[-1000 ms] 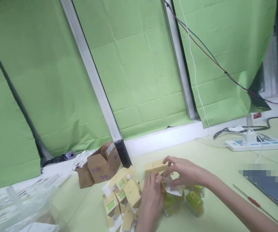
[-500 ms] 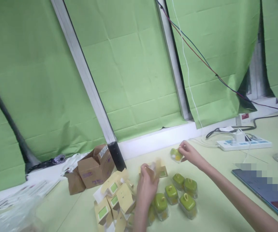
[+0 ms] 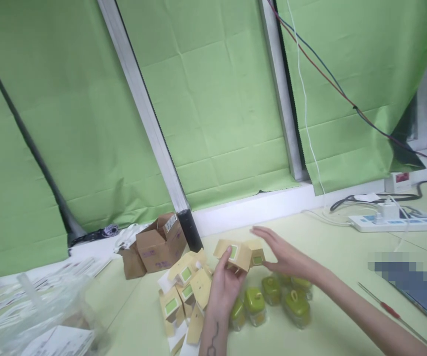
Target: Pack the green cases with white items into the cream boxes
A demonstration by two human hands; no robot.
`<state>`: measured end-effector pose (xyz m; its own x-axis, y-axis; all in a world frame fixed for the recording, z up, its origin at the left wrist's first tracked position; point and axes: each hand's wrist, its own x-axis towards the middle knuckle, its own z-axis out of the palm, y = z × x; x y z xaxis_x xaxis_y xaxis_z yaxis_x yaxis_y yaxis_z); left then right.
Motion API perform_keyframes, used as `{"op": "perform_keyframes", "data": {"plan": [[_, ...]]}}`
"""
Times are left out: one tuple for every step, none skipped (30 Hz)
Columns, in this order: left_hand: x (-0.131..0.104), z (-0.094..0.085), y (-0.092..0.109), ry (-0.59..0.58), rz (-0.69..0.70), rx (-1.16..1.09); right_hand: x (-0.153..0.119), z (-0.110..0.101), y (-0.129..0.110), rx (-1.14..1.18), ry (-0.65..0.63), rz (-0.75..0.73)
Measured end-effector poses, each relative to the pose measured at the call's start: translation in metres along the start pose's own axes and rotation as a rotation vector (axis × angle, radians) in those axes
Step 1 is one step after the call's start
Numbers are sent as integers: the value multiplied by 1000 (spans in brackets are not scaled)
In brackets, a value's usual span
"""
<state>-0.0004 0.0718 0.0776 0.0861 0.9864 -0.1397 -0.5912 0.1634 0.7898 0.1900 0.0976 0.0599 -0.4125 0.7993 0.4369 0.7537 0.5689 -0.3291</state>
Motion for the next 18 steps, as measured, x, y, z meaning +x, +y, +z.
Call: {"op": "perform_keyframes", "data": {"plan": [[-2,-1,4,-10,-23,-26,4,3,-14,-46,76,-206],[-4,-2,7,-14,-26,-22,7,6,-26,-94,135,-355],[-6,-4,11,-15,-20,-10,10,8,-36,-146,191,-480],[-8,-6,14,-15,-13,-2,13,11,-44,-201,229,-560],[-10,-9,17,-12,2,9,15,14,-49,-248,243,-590],[-12,-12,20,-2,24,24,18,16,-52,-283,241,-595],[-13,-16,22,16,51,43,20,19,-55,-306,228,-589],[-14,-19,24,40,79,67,22,22,-56,-315,209,-582],[-15,-23,26,71,106,96,24,25,-57,-314,189,-572],[-14,-27,29,108,134,130,27,28,-57,-305,174,-554],[-13,-31,31,148,165,170,30,32,-56,-296,162,-528],[-12,-36,35,193,202,216,34,36,-55,-293,150,-493],[-10,-41,38,245,246,269,38,39,-52,-294,142,-445],[-7,-47,43,306,293,331,42,43,-49,-297,137,-387],[-4,-53,48,379,341,402,47,46,-44,-303,134,-323],[-1,-59,53,461,388,481,52,48,-37,-310,130,-255],[3,-66,58,545,426,568,56,50,-29,-318,118,-190],[6,-72,62,624,456,661,59,52,-21,-327,98,-129]]}}
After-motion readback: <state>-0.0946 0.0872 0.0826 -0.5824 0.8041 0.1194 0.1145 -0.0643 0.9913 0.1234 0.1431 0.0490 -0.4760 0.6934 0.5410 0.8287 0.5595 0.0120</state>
